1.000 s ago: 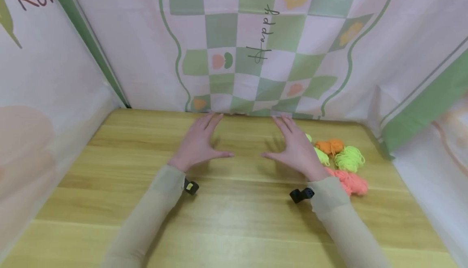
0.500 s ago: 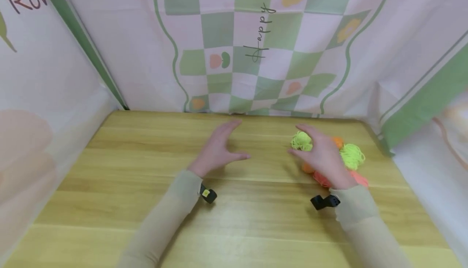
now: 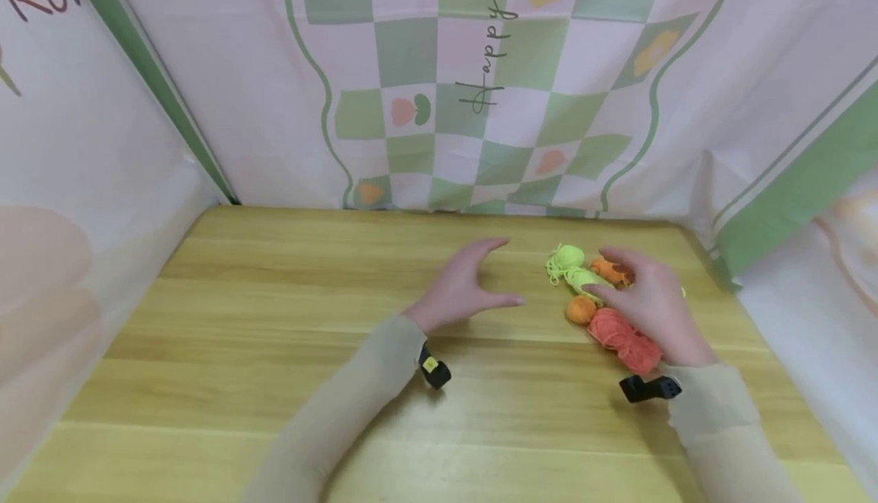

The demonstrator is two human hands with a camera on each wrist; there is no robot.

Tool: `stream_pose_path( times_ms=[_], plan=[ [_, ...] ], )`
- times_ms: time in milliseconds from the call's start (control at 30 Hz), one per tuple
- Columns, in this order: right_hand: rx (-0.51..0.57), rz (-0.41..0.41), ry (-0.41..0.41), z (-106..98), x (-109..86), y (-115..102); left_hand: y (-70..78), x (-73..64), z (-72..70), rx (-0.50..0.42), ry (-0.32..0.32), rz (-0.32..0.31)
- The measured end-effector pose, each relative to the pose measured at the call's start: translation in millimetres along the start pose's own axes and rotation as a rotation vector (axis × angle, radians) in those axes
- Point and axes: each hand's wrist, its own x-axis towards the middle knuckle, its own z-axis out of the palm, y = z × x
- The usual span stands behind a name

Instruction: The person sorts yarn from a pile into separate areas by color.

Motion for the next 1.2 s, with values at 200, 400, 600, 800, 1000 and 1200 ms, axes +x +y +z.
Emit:
stream_pose_path(
  times_ms=[200,400,600,800,1000,1200],
  plan=[
    [0.009,0.022,-0.011,2,-4.1,11,22.1,39.1,0.3,-0.041,-0.023,-0.008],
    [-0.014,0.016,-0.006,1,-5.3,16,47.1,82.0,-5.2,-0.047,-0.035,0.037],
    [-0.015,0.009,-0.009,1,-6.9,18,55.6,110.5,1.3,-0.080,-0.051,-0.004],
    [-0.012,0.025,-0.018,4,-11.4,23,44.0,115.2,31.4,-0.113,-0.043,-0.067],
    [-0.042,-0.007,0.012,7,-12.8,28,25.4,104.5,66.5,-0.106,-0.081,-0.113],
    [-0.035,-0.025,-0.001,9,-10.6,31,15.2,100.7,84.8,-0.103,-0.175,-0.129]
  ],
)
